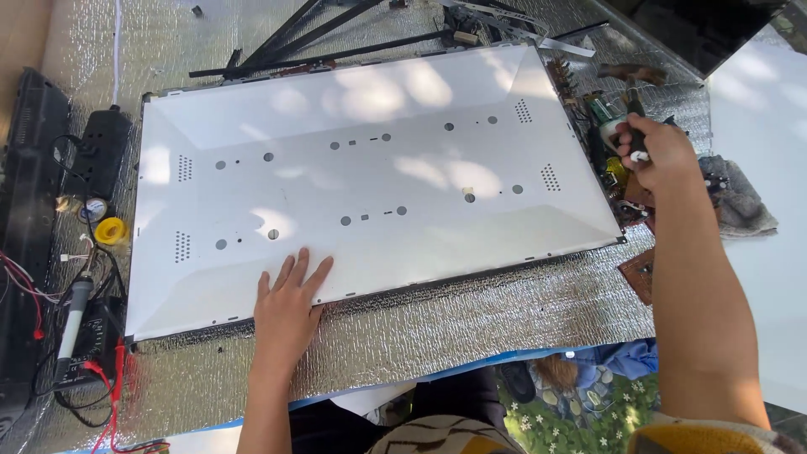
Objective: Reassembling the panel frame of an electronic device by aligning the plastic casing and securing it with tools.
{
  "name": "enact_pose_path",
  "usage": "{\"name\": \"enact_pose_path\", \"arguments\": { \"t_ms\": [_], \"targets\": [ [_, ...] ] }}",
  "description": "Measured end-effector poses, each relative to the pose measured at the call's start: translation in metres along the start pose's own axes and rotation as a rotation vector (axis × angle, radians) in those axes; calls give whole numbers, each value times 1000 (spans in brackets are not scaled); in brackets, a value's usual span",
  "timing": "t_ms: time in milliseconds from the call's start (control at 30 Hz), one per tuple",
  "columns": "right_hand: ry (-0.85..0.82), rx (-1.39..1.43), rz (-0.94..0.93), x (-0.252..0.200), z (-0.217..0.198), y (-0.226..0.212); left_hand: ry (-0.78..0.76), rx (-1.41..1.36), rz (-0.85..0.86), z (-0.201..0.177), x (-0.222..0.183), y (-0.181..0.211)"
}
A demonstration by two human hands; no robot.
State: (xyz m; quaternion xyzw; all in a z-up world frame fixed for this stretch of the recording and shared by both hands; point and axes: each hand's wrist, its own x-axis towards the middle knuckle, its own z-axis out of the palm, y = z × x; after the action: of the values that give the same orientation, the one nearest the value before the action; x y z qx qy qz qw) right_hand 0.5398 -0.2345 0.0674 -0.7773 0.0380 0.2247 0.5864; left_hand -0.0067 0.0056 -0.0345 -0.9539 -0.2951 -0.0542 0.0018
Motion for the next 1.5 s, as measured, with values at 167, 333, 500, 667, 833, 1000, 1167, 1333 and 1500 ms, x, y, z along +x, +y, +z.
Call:
{"name": "enact_pose_path", "arguments": {
  "t_ms": [167,333,500,667,833,1000,1167,1333,1500],
  "targets": [
    [111,-153,7,41,-13,-14,-14,25,14,-5,-1,0],
    [345,-546,-551,94,-46,4,-29,18,30,-3,-4,-1],
    [228,-872,-1215,46,-30,29,8,45,18,0,-5,-3],
    [181,-1485,-653,63,4,59,22,33,29,-5,-2,2],
    [100,-1832,-341,68,42,28,-9,7,-2,-6,-2,1],
    [82,-1772,-222,75,40,25,11,-18,12,0,-2,2],
    [239,-1854,-200,96,27,35,26,-12,10,2,-2,1],
    [635,-2099,-642,126,-4,37,14,-16,7,6,-1,0],
    [-76,-842,-1310,-20,22,1,108,33,19,9,-3,1]
  ]
}}
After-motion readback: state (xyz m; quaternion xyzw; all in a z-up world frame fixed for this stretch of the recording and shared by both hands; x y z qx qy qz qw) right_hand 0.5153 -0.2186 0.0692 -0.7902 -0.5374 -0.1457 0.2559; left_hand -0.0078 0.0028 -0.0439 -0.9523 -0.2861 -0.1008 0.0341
